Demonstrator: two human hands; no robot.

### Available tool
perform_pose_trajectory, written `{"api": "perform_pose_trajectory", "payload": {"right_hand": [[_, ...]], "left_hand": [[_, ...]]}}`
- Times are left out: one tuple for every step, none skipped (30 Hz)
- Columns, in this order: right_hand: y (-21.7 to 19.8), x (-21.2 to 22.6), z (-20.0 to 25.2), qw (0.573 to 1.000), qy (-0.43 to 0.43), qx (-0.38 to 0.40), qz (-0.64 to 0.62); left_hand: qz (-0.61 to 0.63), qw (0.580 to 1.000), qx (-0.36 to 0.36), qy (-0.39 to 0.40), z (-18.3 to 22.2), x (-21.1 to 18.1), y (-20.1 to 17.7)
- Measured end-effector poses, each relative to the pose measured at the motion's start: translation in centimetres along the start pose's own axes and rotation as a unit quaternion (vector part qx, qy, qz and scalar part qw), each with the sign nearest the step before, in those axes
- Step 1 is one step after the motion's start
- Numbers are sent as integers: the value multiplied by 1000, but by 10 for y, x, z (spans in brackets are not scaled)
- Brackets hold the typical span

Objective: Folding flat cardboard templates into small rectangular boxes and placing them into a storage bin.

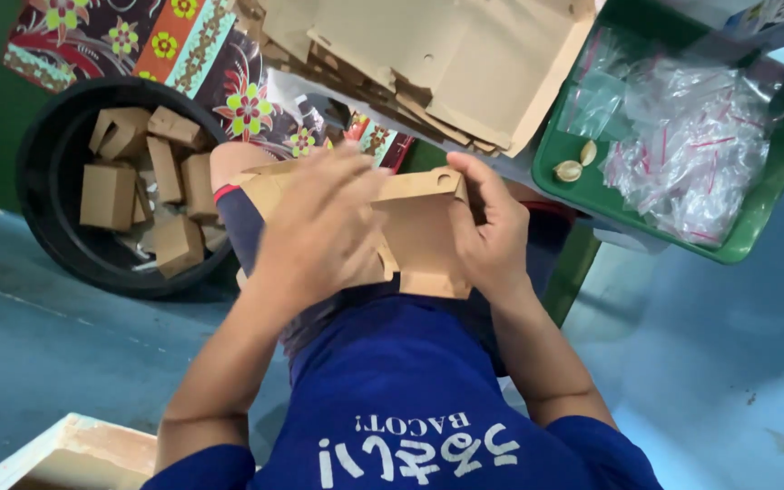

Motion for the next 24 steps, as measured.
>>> {"api": "perform_pose_trajectory", "payload": {"right_hand": [[1,0,1,1000,5,3,-4],[3,0,0,1000,7,3,-9],[3,1,-2,1000,4,3,-10],[3,3,-3,999,-22,2,-25],[2,4,-3,998,-47,2,-41],[3,4,-3,998,-45,-3,-39],[3,5,-4,996,-59,-2,-65],[2,6,-4,993,-71,0,-89],[3,0,-2,994,-68,-6,-86],[3,-6,0,992,-78,-13,-103],[4,-12,1,989,-88,-19,-120],[3,-14,0,989,-87,-20,-119],[3,-15,-1,988,-112,-17,-103],[4,-15,-3,987,-137,-15,-88],[2,-15,-5,986,-137,-15,-89],[0,-15,-6,985,-155,-24,-77],[-3,-15,-8,982,-173,-33,-66],[-4,-18,-8,982,-172,-31,-68],[-6,-22,-8,984,-161,-30,-67],[-7,-26,-9,986,-152,-31,-65],[-6,-23,-9,986,-152,-32,-66],[-5,-22,-8,991,-115,-9,-69],[-3,-21,-7,994,-78,15,-73],[-8,-18,-7,994,-77,15,-74]], "left_hand": [[-351,886,68,296,6,-10,25],[-624,566,123,524,10,-15,52],[-624,564,122,526,2,-6,48],[-627,549,98,544,-6,3,43],[-629,533,73,561,-15,12,39],[-629,534,79,560,-14,11,42],[-627,557,72,541,-15,9,45],[-624,580,65,520,-15,8,48],[-624,581,72,518,-16,5,52],[-606,638,73,470,-18,2,54],[-585,691,73,419,-19,-2,56],[-585,691,73,418,-21,-3,55],[-567,728,77,377,-24,-3,54],[-547,763,78,337,-27,-5,53],[-547,762,78,337,-28,-4,50],[-552,760,56,339,-29,-3,47],[-556,758,33,340,-31,-3,44],[-557,758,31,339,-29,-3,43],[-561,751,20,347,-27,-3,42],[-565,744,10,357,-28,-4,41],[-565,743,11,357,-28,-6,43],[-562,726,-15,396,-26,-10,44],[-557,707,-40,433,-24,-14,45],[-558,707,-41,432,-23,-18,43]]}}
Point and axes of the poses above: each hand's wrist, its own z-axis away from the middle knuckle, its own y-axis out of the palm, x = y × z, the point moved 2 cm from there along -z, towards the middle knuckle, and after that the axes turned 14 degrees about -x, right-handed, at the moved point
